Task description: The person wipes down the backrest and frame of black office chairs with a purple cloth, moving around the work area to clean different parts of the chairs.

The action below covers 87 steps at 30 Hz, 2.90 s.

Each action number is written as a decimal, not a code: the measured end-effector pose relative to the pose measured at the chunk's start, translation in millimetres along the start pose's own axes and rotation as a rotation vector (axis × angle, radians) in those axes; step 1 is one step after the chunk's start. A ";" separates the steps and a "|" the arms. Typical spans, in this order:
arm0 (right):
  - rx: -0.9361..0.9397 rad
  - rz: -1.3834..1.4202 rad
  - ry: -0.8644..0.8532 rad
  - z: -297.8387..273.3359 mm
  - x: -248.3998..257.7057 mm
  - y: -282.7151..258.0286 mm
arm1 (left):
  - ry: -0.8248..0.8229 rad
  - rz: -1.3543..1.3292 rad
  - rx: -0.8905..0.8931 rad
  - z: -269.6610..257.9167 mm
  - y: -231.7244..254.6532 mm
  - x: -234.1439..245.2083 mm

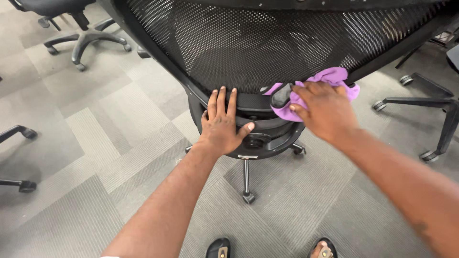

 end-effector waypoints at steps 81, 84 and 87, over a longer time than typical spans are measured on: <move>-0.255 0.435 0.138 -61.6 -28.7 -72.6 | -0.024 0.400 -0.081 -9.9 26.3 -4.8; -0.049 0.187 -0.107 -52.6 -25.2 -34.7 | -0.053 0.397 -0.090 -8.9 24.9 -2.6; -0.294 -0.097 -0.156 -42.3 -9.0 44.0 | -0.124 0.387 -0.074 -8.0 25.6 -2.4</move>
Point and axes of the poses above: each hand's wrist, its own z-axis towards the middle knuckle, its own x-axis out of the back of the hand, y = z × x, the point moved 7 cm from there along z, towards the middle knuckle, and after that the axes turned 7 degrees about z, right-handed, at the moved point
